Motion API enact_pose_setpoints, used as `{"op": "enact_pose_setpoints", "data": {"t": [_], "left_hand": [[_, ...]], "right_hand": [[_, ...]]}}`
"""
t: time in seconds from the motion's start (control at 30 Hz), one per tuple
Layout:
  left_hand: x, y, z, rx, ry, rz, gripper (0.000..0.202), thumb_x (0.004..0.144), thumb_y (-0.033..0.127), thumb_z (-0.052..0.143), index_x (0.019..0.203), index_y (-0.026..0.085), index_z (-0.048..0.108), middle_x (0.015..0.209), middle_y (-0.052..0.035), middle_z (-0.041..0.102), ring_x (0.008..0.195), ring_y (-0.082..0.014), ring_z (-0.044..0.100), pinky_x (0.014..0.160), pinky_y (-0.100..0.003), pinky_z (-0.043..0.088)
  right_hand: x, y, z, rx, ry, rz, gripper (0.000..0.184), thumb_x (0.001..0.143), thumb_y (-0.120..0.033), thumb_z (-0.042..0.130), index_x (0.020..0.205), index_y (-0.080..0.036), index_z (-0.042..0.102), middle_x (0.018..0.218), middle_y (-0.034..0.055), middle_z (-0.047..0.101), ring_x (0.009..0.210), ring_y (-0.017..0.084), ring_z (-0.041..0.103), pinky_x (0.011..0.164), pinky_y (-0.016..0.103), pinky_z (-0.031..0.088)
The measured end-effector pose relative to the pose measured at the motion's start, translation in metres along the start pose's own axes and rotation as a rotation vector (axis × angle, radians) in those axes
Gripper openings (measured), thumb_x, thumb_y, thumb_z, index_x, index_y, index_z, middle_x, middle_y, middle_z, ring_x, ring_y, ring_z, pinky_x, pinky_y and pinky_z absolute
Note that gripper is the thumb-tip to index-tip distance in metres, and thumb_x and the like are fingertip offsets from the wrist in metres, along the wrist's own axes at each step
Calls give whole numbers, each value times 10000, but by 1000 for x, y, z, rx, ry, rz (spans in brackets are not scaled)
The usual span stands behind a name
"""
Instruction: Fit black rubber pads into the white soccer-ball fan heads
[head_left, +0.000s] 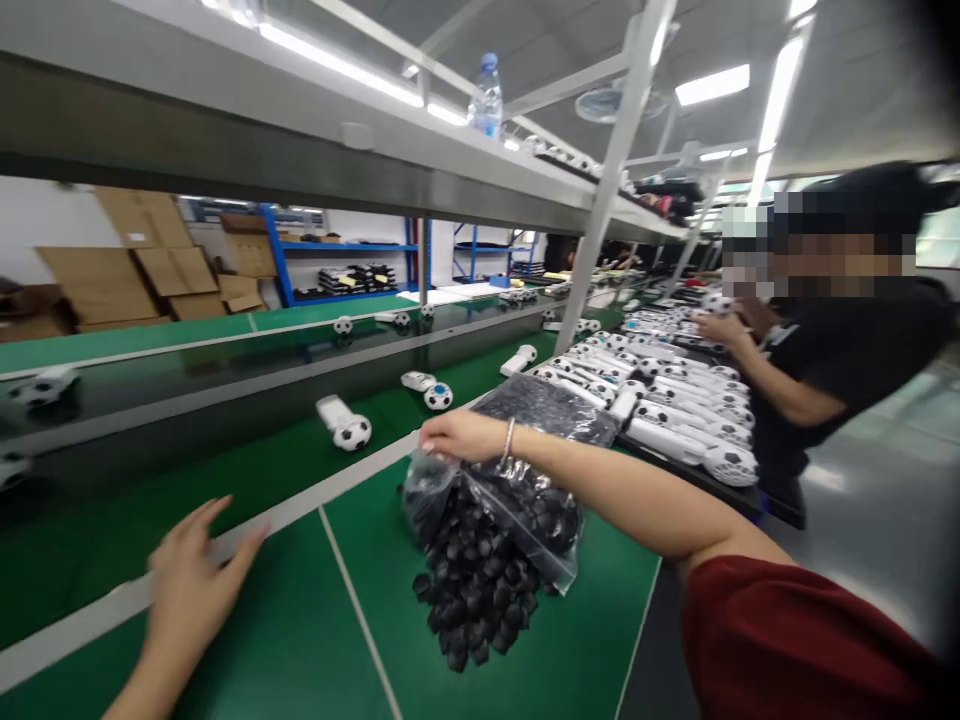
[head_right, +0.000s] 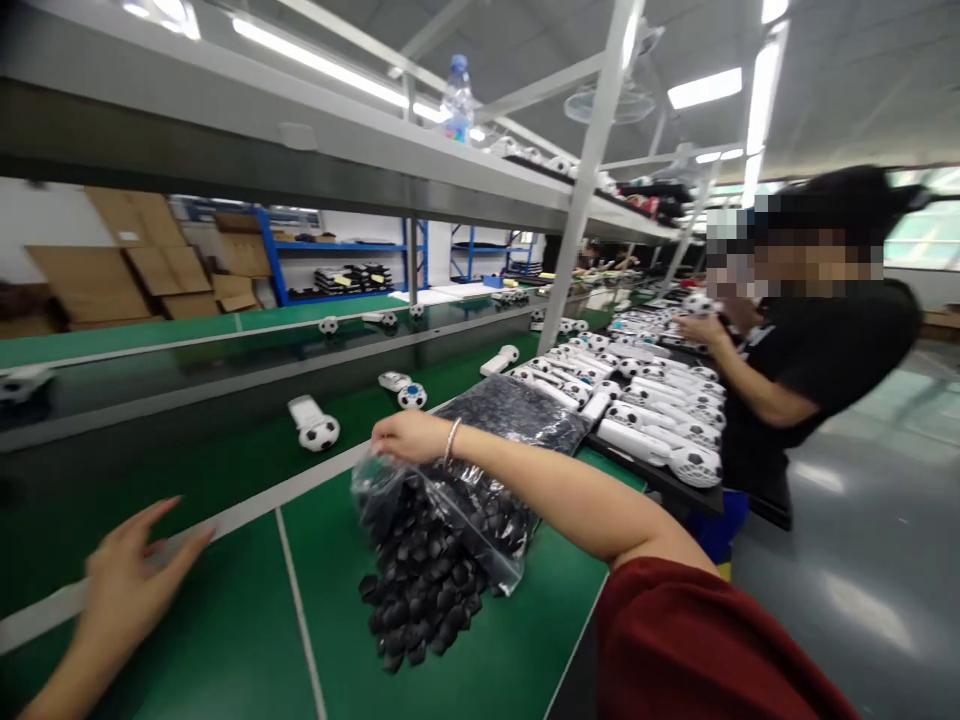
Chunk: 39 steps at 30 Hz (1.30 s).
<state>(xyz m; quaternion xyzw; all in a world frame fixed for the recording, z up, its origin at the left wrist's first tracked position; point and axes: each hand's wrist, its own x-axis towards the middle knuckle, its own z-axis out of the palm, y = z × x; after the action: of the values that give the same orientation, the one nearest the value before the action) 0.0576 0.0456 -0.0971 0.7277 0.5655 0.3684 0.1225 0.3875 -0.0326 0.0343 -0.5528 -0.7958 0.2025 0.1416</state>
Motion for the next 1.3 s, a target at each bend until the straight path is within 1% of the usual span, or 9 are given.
{"op": "enact_pose_setpoints", "data": {"t": [0.13, 0.3, 0.4, 0.5, 0.6, 0.7, 0.83, 0.97, 1.3], "left_hand": [[-33, 59, 1, -430, -115, -91, 578, 704, 543, 550, 1141, 168, 493, 1251, -119, 439, 1026, -302, 516, 860, -444, 443], [-54, 80, 8, -513, -232, -102, 473, 797, 517, 455, 1112, 170, 524, 1111, -89, 555, 1019, -237, 536, 830, -359, 469], [-62, 78, 11, -507, -239, -72, 437, 833, 468, 414, 1095, 140, 533, 1080, -101, 578, 1009, -218, 541, 878, -365, 440], [-69, 78, 12, -455, -226, -29, 389, 848, 425, 408, 1060, 135, 557, 1078, -107, 581, 1009, -207, 540, 881, -351, 439], [-75, 78, 11, -380, -232, 34, 362, 853, 417, 416, 1066, 163, 562, 1066, -90, 592, 1011, -209, 532, 861, -353, 450], [-84, 82, 6, -300, -277, 137, 400, 784, 444, 537, 1082, 179, 559, 1099, -84, 590, 1052, -237, 500, 928, -397, 398], [-96, 88, 0, -223, -370, 299, 610, 594, 403, 733, 1126, 182, 532, 1210, -103, 534, 1148, -274, 440, 1002, -418, 323], [-99, 87, 0, -181, -408, 362, 652, 602, 394, 726, 1171, 178, 494, 1242, -116, 515, 1174, -275, 437, 1005, -419, 322], [-100, 83, 2, -195, -269, 199, 773, 670, 580, 616, 1269, 138, 407, 1322, -163, 411, 1246, -270, 345, 1021, -411, 336]], "right_hand": [[6, -17, -16, 87, 143, -18, 205, 848, -190, 367, 788, -138, 556, 614, -14, 553, 549, 88, 524, 535, 195, 394], [4, -47, -10, -20, 280, -77, 193, 830, -215, 418, 759, -151, 585, 631, -8, 574, 591, 98, 518, 588, 207, 383], [-6, -63, 13, -67, -58, -220, 167, 741, -268, 573, 852, -158, 629, 787, 25, 629, 714, 133, 552, 649, 223, 409], [-8, -61, 36, 72, -394, -235, 519, 620, -387, 684, 1088, -189, 581, 1036, 60, 615, 890, 180, 573, 691, 231, 449], [5, -43, 54, 114, -251, -82, 432, 799, -430, 452, 1134, -175, 549, 1079, 92, 612, 920, 201, 587, 768, 316, 465], [22, -24, 74, -7, -88, -21, 415, 794, -375, 443, 1111, -136, 565, 1098, 135, 611, 926, 234, 590, 818, 365, 448], [30, -15, 95, -18, -215, 3, 382, 786, -375, 439, 1063, -156, 583, 833, 74, 674, 696, 201, 611, 696, 325, 468], [30, -13, 106, -17, -198, -63, 248, 765, -388, 467, 780, -196, 623, 807, 56, 664, 761, 210, 602, 728, 320, 448], [26, -16, 81, -23, 32, -62, 276, 777, -457, 419, 722, -226, 560, 706, 22, 637, 641, 194, 570, 617, 309, 446]]}}
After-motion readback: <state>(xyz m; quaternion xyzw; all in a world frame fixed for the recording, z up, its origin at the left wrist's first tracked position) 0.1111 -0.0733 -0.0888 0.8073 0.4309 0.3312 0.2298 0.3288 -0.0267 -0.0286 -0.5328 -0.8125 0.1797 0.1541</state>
